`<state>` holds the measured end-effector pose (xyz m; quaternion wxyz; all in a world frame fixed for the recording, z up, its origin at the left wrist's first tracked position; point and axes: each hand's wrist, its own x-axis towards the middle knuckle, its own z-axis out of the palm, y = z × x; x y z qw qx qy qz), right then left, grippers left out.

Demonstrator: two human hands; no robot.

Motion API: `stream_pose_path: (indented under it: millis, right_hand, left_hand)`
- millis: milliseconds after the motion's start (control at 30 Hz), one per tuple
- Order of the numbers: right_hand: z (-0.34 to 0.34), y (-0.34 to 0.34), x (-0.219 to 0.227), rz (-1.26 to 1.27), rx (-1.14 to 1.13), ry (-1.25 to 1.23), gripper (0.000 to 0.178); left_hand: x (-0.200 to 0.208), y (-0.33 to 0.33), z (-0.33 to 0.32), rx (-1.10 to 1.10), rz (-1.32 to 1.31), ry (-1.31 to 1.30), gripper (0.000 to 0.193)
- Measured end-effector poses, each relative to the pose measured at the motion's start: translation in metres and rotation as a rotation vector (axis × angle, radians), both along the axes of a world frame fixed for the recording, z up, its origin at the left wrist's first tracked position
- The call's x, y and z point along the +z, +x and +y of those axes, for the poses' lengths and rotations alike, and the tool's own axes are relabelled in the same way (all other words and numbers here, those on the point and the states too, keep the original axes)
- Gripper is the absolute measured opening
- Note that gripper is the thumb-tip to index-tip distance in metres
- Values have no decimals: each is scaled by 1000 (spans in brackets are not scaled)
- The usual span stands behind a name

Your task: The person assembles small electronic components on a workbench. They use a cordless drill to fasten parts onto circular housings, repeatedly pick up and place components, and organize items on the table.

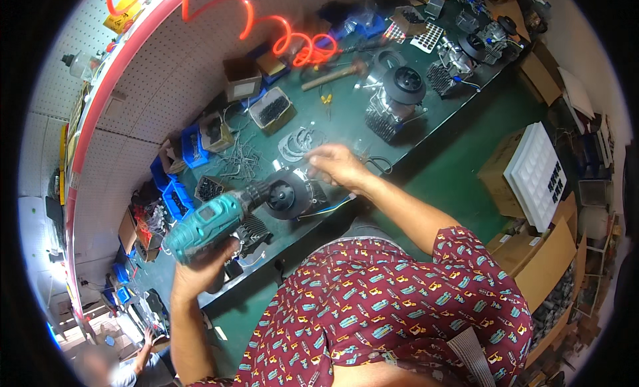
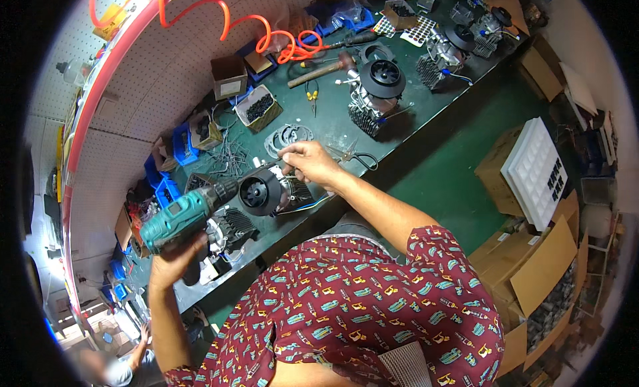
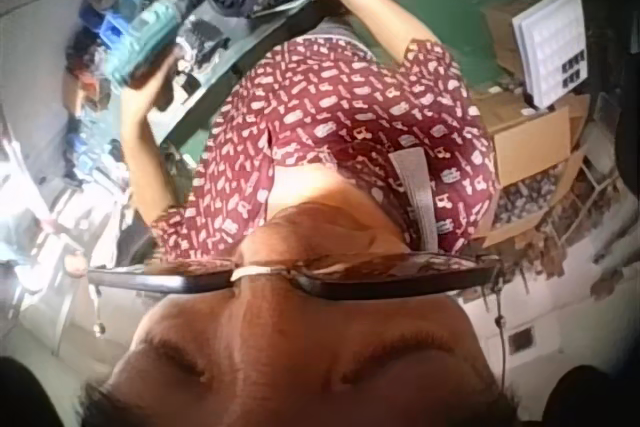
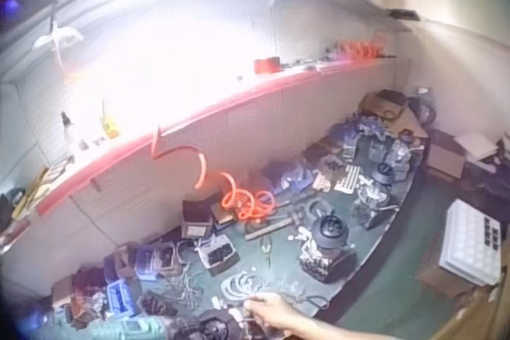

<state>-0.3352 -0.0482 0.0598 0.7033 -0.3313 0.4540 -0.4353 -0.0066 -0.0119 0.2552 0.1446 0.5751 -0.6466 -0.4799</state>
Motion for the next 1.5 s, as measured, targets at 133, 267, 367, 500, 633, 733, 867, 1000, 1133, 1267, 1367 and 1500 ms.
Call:
stream_pose_path:
  millis: [133,267,367,500,633,733,867,1000,1133,1267,1367,1500]
  right_hand:
    - [-19,8,-42,347,140,-384,38]
    - [-23,18,-61,425,157,-586,39]
    - [-24,25,-70,445,180,-581,40]
    - [-23,29,-78,404,172,-586,43]
    - [-21,32,-77,470,171,-607,43]
    - [-19,30,-73,444,156,-594,43]
    - [-15,33,-78,411,141,-545,42]
    - [-11,36,-81,394,188,-356,43]
    - [-13,46,-94,330,165,-357,42]
    - [-10,47,-94,310,150,-354,37]
    - [-11,52,-97,313,126,-380,38]
    - [-8,51,-91,243,151,-309,39]
  left_hand:
    - [35,-40,-45,-94,-101,11,38]
    - [41,-60,-72,-170,-199,92,40]
    - [47,-73,-78,-197,-231,78,42]
    - [51,-84,-83,-233,-242,115,44]
    - [48,-82,-83,-248,-267,95,43]
    - [46,-79,-83,-257,-252,88,44]
    - [56,-95,-86,-348,-281,88,45]
    - [48,-89,-85,-404,-413,12,37]
    - [47,-89,-86,-485,-474,-76,35]
    - [54,-96,-82,-476,-559,-44,32]
    - [56,-101,-80,-403,-512,7,33]
    - [54,-101,-78,-375,-476,4,36]
